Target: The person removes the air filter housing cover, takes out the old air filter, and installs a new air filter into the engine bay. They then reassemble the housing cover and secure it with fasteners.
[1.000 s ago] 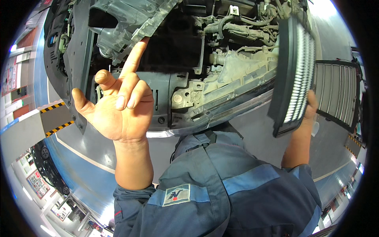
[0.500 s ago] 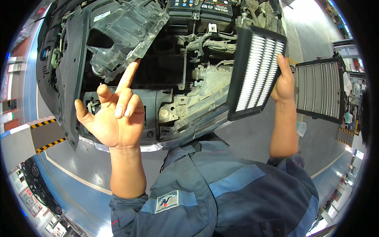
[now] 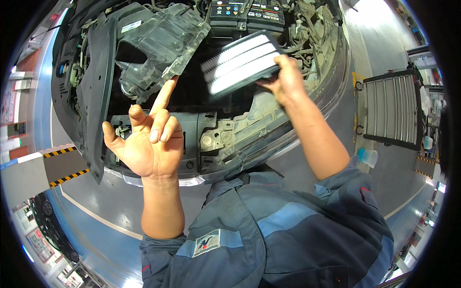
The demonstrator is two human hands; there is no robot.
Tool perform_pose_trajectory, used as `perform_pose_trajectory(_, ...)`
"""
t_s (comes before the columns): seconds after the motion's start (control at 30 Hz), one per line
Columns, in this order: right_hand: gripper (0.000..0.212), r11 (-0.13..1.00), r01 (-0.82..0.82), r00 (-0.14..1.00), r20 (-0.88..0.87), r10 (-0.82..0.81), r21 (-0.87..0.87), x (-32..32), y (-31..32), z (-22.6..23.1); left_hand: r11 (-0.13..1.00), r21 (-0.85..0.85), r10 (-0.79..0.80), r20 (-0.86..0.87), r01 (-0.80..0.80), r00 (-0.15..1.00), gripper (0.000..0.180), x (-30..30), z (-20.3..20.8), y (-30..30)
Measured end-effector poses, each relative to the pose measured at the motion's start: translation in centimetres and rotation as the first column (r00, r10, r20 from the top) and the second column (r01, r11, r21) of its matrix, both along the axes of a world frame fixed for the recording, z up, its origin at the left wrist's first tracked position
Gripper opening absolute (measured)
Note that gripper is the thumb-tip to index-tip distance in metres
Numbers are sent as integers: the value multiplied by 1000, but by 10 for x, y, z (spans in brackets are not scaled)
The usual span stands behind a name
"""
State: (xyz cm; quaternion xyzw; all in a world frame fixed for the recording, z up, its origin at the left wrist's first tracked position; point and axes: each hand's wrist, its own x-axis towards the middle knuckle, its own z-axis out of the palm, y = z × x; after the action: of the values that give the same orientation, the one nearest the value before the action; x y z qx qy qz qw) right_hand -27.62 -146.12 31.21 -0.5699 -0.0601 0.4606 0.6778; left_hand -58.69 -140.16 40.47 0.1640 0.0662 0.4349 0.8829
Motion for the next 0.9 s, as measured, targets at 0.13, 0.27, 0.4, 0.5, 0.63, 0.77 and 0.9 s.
perform_pose_trajectory(0.13, 57, 996, 9, 995, -94, -17, -92, -54, 21, -34, 1000, 5, -2, -27, 2, 1000, 66, 0, 1, 1)
perform_pose_trajectory(0.27, 47, 926, -309, 948, 3, 317, -214, -78, 34, -53, 999, 17, -27, -40, 28, 999, 66, 0, 1, 2)
perform_pose_trajectory(0.4, 58, 752, -513, 800, 88, 594, -414, -92, 42, -55, 1000, 1, -3, -61, 3, 998, 64, -1, 2, 2)
perform_pose_trajectory(0.5, 64, 705, -503, 741, 170, 650, -499, -94, 46, -55, 1000, 5, -5, -64, 5, 998, 63, -2, 3, 3)
perform_pose_trajectory(0.63, 68, 664, -449, 716, 203, 668, -598, -88, 49, -58, 1000, 6, 2, -67, -2, 998, 61, -2, 4, 3)
perform_pose_trajectory(0.77, 67, 584, -477, 624, 215, 751, -657, -82, 54, -56, 1000, 1, -3, -62, 3, 998, 61, -1, 3, 3)
perform_pose_trajectory(0.9, 50, 449, -430, 350, 314, 883, -783, -78, 61, -45, 1000, 5, -17, -64, 18, 998, 61, -1, 2, 4)
